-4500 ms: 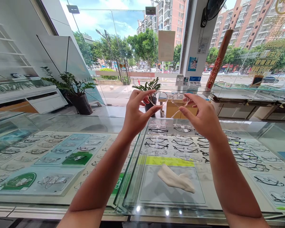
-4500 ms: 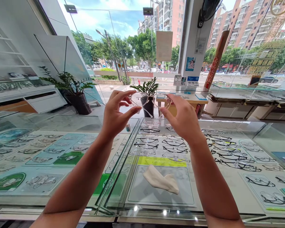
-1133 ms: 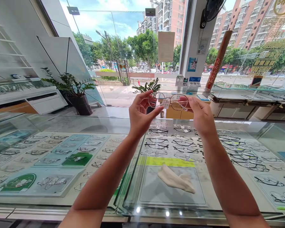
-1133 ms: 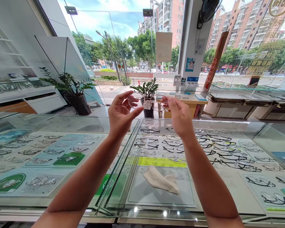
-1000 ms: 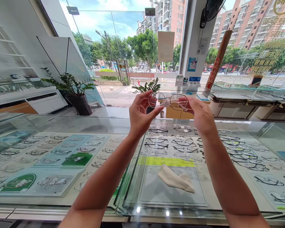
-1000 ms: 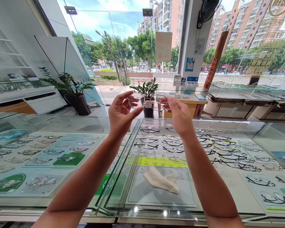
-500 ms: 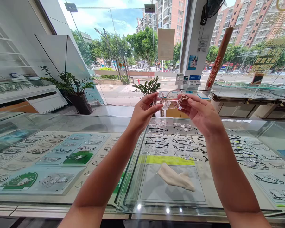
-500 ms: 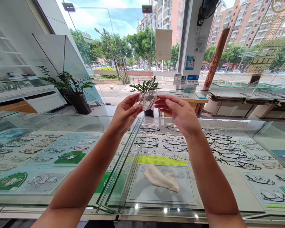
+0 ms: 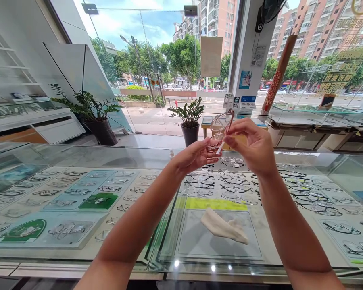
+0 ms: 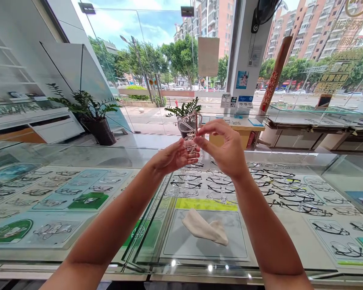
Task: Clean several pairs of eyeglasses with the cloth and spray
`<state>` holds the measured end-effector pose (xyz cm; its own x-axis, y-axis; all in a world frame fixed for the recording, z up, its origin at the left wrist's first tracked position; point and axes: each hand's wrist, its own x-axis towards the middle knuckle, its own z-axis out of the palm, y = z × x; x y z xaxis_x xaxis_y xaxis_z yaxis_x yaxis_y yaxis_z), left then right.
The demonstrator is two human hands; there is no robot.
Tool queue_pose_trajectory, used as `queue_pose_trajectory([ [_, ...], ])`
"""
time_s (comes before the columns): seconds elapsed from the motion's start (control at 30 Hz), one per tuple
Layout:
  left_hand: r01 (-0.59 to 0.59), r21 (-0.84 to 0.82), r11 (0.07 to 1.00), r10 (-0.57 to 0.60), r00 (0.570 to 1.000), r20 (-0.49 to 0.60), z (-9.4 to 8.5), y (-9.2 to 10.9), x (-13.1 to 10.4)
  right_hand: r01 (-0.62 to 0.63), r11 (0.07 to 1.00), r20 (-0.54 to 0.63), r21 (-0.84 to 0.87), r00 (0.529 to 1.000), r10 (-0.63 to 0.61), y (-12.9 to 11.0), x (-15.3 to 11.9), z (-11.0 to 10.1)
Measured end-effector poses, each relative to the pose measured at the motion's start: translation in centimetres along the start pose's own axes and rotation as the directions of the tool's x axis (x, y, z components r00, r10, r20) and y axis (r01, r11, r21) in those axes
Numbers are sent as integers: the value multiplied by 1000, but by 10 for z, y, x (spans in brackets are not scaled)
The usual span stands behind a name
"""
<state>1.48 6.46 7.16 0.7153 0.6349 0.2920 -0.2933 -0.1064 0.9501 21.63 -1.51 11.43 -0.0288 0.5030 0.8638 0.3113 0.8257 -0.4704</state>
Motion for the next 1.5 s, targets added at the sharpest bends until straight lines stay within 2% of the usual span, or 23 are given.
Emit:
queue_pose_trajectory([
  [0.1,31,-2,1000,-30,999,44,-2,-1,-2,-66,998,58,11,996,66,4,0,-3],
  [0.27,138,-158,978,-122,987,107,-3,-5,-4,-189,977,126,102,976,176,9,0,-5],
  [0.43,195,-227,954,-173,978,112,1,-5,-6,-143,975,138,171,983,120,8,1,-4],
  [0.6,293,-266,918,-251,951,182,8,-3,-5,-114,980,97,162,990,99,9,1,-2],
  [0.7,365,-304,880,-315,928,201,11,-1,-5,-179,958,167,224,976,143,12,2,-4],
  [0.83,384,-330,862,-365,923,121,14,4,-8,-248,915,270,318,949,164,13,3,-6],
  [0.93,409,-279,869,-402,912,88,19,8,-9,-301,874,290,381,937,196,14,3,-5],
  [1.07,447,-131,885,-430,892,144,20,11,-7,-367,862,297,348,916,270,18,3,-8],
  [1.1,436,-75,897,-426,897,117,17,11,-6,-382,868,295,317,910,292,20,3,-11],
  [1.17,382,118,916,-379,924,-52,7,13,-6,-415,875,301,249,892,337,24,3,-19],
  [1.2,359,261,896,-324,931,-167,0,15,-6,-435,876,313,208,878,362,27,3,-23],
  [1.23,349,424,836,-246,928,-279,-7,18,-7,-459,874,333,161,859,390,30,3,-28],
  [1.3,375,700,608,-103,911,-398,-18,26,-11,-499,866,381,34,807,450,39,2,-38],
  [1.37,418,823,385,-24,896,-444,-23,35,-16,-479,868,381,-128,785,489,49,2,-46],
  [1.4,433,843,318,-4,890,-456,-22,40,-19,-453,863,374,-224,777,506,54,3,-50],
  [1.5,414,878,238,-62,909,-412,-12,51,-25,-314,805,400,-503,741,539,66,12,-63],
])
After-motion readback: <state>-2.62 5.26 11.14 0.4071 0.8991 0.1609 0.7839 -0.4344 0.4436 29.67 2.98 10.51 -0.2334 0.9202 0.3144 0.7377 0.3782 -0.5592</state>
